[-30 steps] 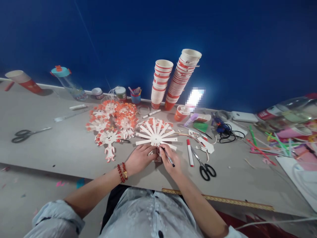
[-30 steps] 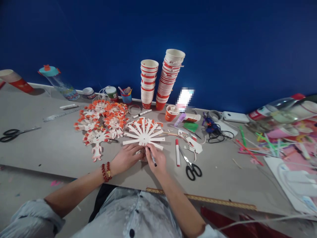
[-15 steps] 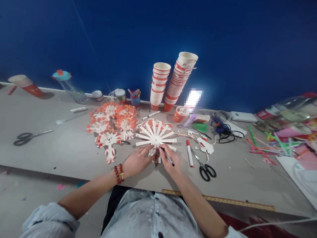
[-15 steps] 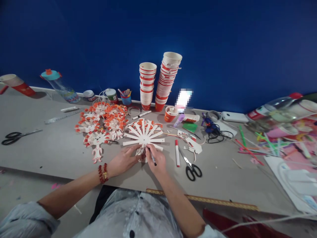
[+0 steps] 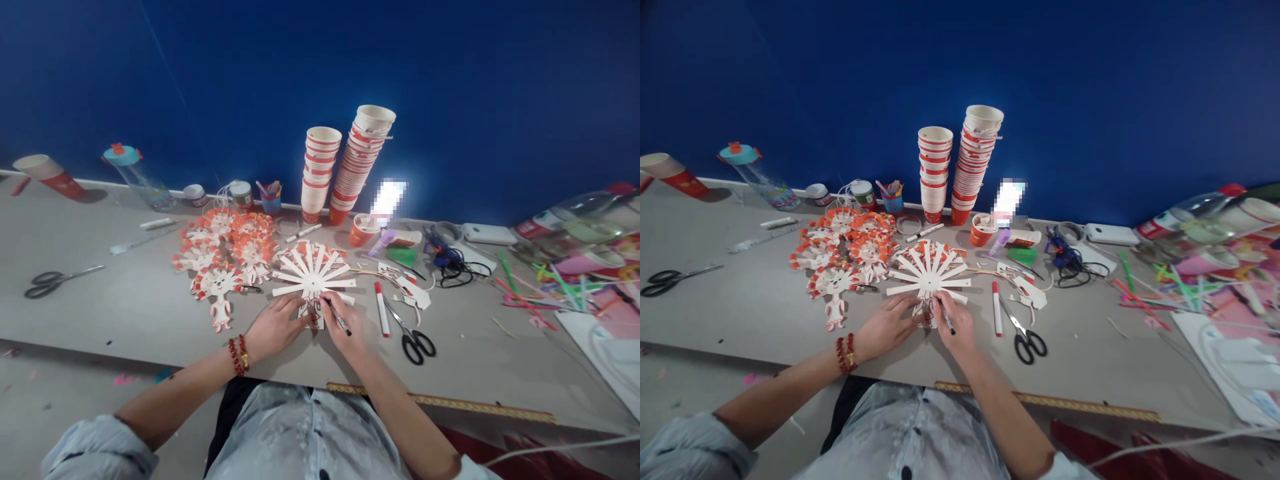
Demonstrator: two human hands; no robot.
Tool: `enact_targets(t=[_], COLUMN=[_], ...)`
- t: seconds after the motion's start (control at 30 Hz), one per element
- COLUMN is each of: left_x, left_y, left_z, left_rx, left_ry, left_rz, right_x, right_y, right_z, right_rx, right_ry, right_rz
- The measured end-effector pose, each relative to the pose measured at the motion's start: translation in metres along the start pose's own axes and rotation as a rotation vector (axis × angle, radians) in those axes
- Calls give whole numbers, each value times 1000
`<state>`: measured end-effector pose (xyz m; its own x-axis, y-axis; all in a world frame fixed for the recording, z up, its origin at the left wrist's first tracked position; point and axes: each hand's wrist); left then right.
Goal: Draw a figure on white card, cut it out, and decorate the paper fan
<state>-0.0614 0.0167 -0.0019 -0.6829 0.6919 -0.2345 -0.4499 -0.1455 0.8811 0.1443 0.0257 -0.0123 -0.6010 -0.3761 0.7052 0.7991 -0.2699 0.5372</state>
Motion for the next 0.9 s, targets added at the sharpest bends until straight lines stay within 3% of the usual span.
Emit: enact_targets(t=[0.7, 0.9], left_x=[0, -1], left_y=[-4, -4], left_z=[3, 3], left_rx=[35, 44], left_ry=[-73, -96], left_rz=[22, 67], right_x=[1, 5], right_y=[1, 3], right_z=[2, 6], right_rx=[23, 24], right_ry=[12, -117], right_rz=[-2, 173])
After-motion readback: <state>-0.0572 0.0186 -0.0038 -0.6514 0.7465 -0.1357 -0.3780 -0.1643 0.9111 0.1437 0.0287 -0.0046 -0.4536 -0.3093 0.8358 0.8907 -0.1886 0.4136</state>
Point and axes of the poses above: each hand's wrist, its own z-axis towards the middle knuckle, its own y-axis out of the back of the hand, x = y × z, and after that the axes turned 13 degrees about -x, right-handed
